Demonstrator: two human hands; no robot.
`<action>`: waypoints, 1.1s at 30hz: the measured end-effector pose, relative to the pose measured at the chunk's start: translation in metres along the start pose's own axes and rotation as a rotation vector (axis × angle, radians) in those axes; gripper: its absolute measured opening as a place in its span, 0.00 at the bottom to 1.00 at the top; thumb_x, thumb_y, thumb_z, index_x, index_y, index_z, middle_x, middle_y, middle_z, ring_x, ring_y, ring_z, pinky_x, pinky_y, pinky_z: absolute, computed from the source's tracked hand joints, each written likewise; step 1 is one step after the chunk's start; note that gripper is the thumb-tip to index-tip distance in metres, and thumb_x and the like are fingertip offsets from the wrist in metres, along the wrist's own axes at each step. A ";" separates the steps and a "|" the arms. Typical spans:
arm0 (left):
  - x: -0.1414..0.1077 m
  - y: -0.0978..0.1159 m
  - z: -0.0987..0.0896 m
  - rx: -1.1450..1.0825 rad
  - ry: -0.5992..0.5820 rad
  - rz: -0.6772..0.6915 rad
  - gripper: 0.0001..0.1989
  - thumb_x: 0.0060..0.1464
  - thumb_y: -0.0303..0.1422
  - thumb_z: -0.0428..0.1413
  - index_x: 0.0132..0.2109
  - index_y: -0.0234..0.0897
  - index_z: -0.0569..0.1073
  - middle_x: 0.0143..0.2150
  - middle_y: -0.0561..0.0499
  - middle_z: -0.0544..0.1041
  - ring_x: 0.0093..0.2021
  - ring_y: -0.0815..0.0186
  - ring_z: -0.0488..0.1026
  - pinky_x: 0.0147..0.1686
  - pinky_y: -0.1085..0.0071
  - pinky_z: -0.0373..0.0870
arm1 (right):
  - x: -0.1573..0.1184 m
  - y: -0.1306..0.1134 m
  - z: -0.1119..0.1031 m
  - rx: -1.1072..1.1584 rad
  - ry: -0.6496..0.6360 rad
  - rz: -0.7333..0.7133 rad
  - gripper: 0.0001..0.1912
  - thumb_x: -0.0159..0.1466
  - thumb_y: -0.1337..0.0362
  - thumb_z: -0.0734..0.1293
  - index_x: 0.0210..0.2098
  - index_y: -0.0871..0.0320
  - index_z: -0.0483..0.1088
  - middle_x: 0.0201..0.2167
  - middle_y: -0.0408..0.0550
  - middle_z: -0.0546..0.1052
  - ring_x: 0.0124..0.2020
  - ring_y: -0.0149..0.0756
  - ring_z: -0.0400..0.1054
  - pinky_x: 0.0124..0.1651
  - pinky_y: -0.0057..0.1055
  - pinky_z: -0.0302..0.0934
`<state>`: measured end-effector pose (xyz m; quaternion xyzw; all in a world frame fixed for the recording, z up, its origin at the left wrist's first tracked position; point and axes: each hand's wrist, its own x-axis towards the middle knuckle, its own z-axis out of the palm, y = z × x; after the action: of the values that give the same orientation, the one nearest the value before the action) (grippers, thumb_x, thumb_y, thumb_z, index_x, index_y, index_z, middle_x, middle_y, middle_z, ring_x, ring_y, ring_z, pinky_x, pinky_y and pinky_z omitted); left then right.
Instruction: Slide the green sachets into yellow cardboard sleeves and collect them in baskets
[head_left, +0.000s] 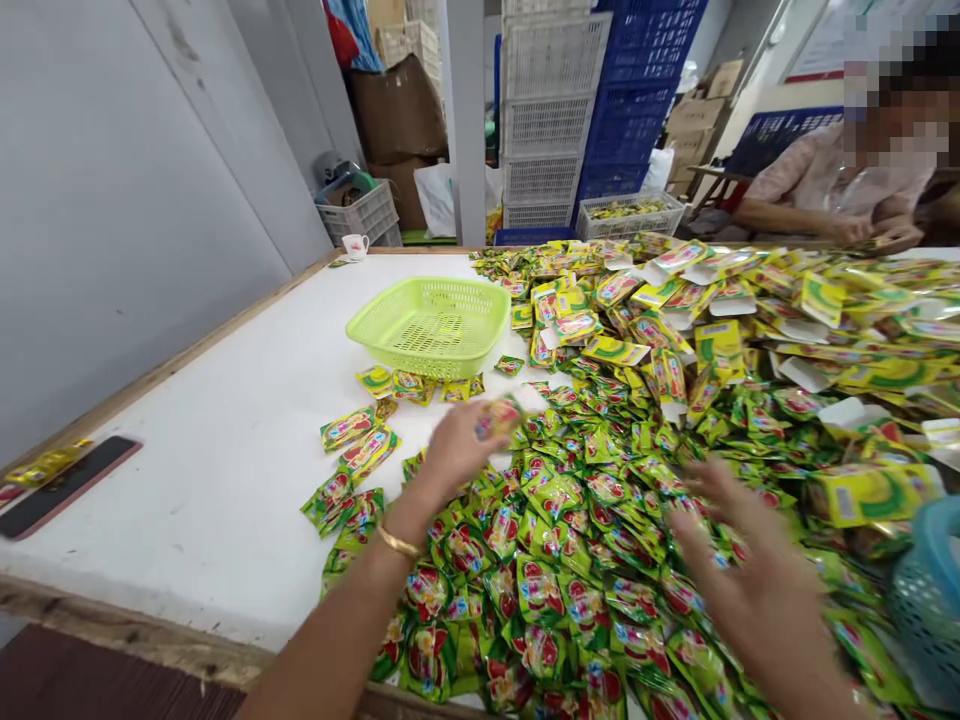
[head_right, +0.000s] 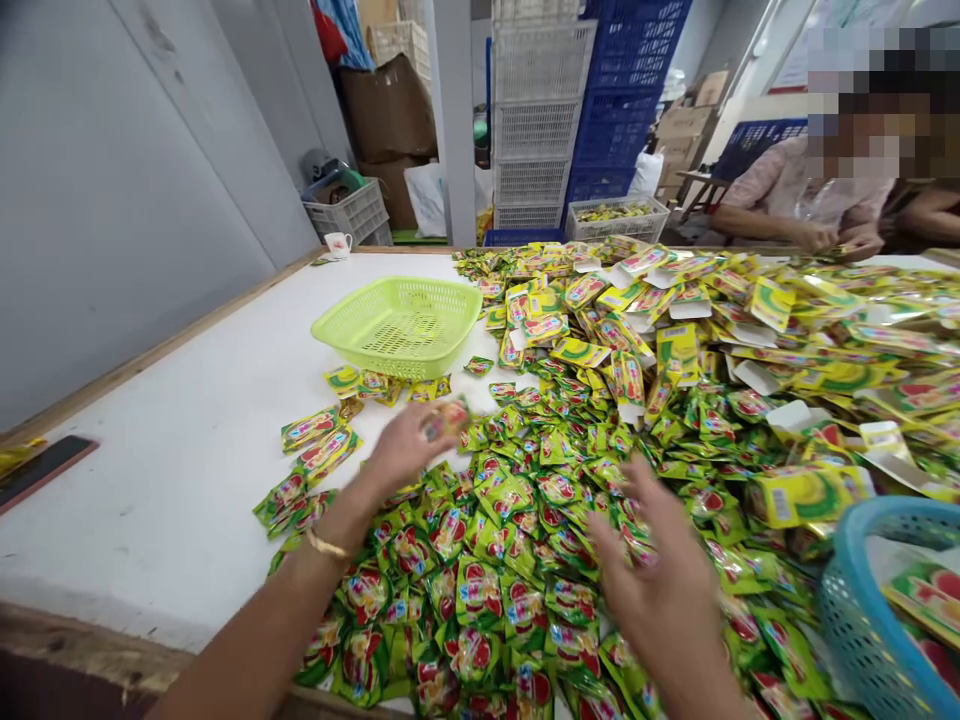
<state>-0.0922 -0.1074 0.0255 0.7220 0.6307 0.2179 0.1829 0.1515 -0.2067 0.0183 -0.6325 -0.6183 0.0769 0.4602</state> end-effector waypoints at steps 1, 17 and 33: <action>-0.012 0.018 0.009 -0.058 -0.053 0.091 0.24 0.51 0.42 0.57 0.53 0.39 0.70 0.48 0.45 0.73 0.46 0.58 0.70 0.47 0.63 0.68 | -0.003 -0.004 0.012 0.096 -0.060 0.070 0.36 0.59 0.45 0.61 0.62 0.57 0.55 0.48 0.56 0.72 0.42 0.41 0.70 0.41 0.38 0.67; 0.086 -0.046 0.019 0.451 -0.070 -0.112 0.14 0.52 0.21 0.49 0.44 0.28 0.75 0.46 0.36 0.76 0.50 0.55 0.72 0.48 0.64 0.67 | -0.016 0.040 0.035 -0.021 -0.275 0.219 0.37 0.59 0.42 0.57 0.60 0.58 0.59 0.48 0.58 0.71 0.46 0.47 0.69 0.38 0.39 0.67; 0.059 -0.005 0.052 0.239 -0.160 -0.096 0.15 0.59 0.31 0.44 0.40 0.34 0.75 0.40 0.44 0.76 0.42 0.61 0.73 0.40 0.71 0.66 | -0.035 0.030 0.059 -0.378 -0.174 -0.356 0.32 0.65 0.60 0.56 0.66 0.59 0.44 0.55 0.60 0.65 0.54 0.48 0.62 0.51 0.46 0.62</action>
<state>-0.0612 -0.0477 -0.0160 0.7226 0.6694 0.0741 0.1558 0.1260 -0.2025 -0.0520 -0.5795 -0.7604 -0.0678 0.2853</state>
